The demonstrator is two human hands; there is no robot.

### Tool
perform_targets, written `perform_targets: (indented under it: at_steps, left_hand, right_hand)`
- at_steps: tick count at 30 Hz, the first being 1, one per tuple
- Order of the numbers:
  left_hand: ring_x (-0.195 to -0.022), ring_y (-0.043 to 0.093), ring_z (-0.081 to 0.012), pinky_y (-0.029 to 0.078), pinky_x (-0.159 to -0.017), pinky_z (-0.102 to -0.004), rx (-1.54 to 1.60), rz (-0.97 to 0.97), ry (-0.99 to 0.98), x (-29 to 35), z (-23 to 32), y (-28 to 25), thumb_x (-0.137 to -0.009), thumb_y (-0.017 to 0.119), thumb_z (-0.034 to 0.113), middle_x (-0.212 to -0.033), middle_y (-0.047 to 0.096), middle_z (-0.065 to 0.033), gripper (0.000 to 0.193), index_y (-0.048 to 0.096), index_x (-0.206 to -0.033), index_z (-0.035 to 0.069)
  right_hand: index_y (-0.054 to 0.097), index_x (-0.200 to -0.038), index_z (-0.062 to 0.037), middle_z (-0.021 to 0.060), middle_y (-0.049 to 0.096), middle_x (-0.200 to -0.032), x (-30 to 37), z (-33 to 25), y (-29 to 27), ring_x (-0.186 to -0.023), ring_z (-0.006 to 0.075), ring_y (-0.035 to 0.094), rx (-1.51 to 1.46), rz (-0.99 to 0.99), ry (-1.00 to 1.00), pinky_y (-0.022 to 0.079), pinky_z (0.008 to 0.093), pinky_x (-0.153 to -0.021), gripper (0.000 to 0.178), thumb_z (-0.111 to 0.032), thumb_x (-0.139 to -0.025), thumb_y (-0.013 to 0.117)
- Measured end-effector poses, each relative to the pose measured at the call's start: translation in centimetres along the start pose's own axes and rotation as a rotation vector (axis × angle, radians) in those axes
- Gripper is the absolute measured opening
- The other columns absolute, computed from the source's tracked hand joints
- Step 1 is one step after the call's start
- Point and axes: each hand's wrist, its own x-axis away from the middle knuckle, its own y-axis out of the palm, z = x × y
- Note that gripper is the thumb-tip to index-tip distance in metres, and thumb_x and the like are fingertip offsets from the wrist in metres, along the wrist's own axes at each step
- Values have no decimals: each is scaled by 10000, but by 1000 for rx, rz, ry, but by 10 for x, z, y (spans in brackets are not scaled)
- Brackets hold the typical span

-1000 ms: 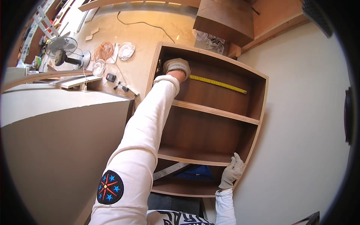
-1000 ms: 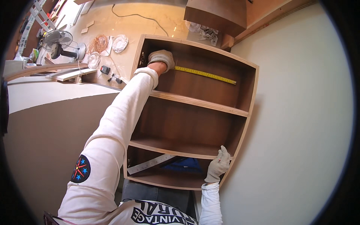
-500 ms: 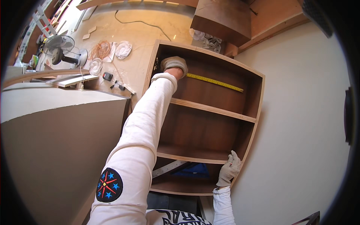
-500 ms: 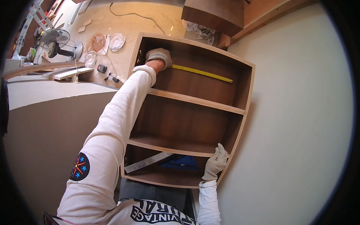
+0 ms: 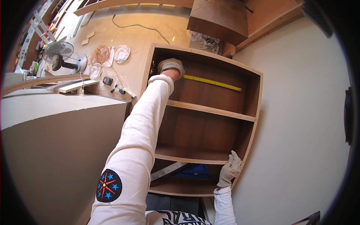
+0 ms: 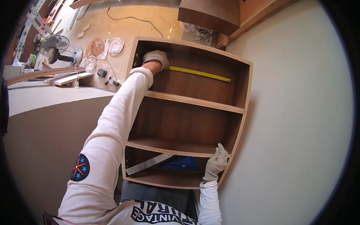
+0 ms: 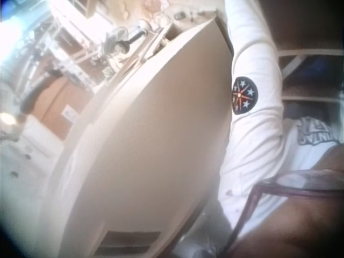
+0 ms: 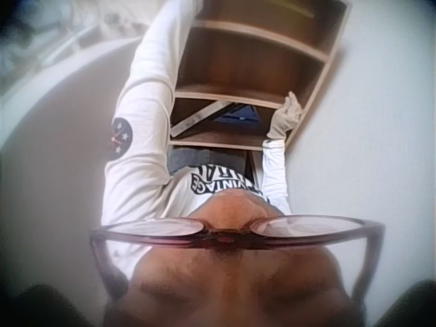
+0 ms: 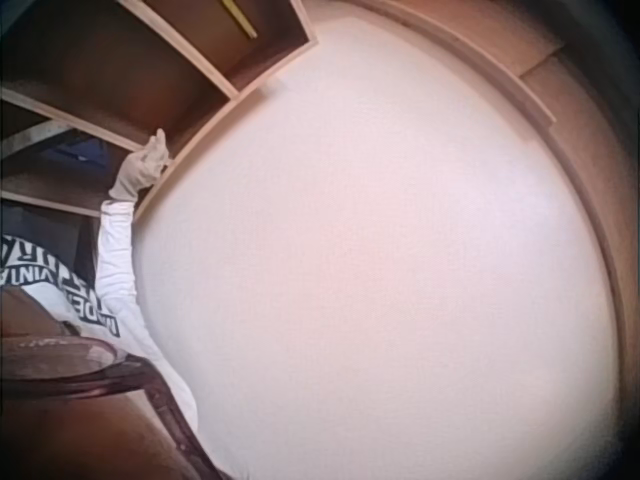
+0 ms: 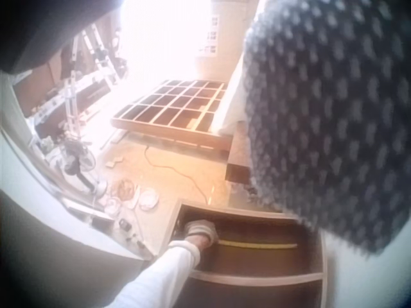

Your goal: The person measures and marks a wooden cabinet using a set square and a pencil. They then use a tape measure to measure the interior width of the cabinet.

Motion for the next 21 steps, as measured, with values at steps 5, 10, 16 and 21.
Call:
perform_targets:
  at_steps: [5, 10, 16, 21]
  left_hand:
    - [-1179, 679, -376, 568, -941, -467, 3, 4, -10, -13, -13, 10, -917, 628, 355, -1257, 699, -198, 407, 751, -1209, 99]
    - [-1185, 675, -384, 570, -938, -483, 33, 40, 31, -7, -2, 8, -933, 604, 304, -1261, 696, -202, 371, 759, -1194, 91]
    - [-1193, 667, -383, 559, -961, -467, -20, -32, -21, 6, 1, -10, -902, 642, 353, -1261, 688, -220, 414, 756, -1197, 86]
    - [-1175, 677, -376, 562, -949, -455, -67, -57, -44, 21, 18, -24, -877, 681, 490, -1236, 698, -228, 524, 757, -1187, 74]
  right_hand:
    - [722, -1166, -52, 134, 733, -1004, 0, -6, 1, -864, 247, 719, -12, 5, -16, 583, 359, -787, 202, -34, -985, 633]
    - [710, -1186, -41, 114, 730, -997, -6, -9, -13, -811, 197, 680, -109, -135, 126, 556, 335, -735, 221, -164, -1012, 652]
    - [671, -1256, -19, 7, 625, -912, -92, -25, -60, -724, 86, 552, -651, -104, 169, 487, 239, -680, 634, -573, -1077, 421]
    - [743, -1054, -4, 54, 678, -812, -199, -38, -85, -727, 125, 605, -666, -216, 220, 516, 289, -692, 771, -693, -1030, 398]
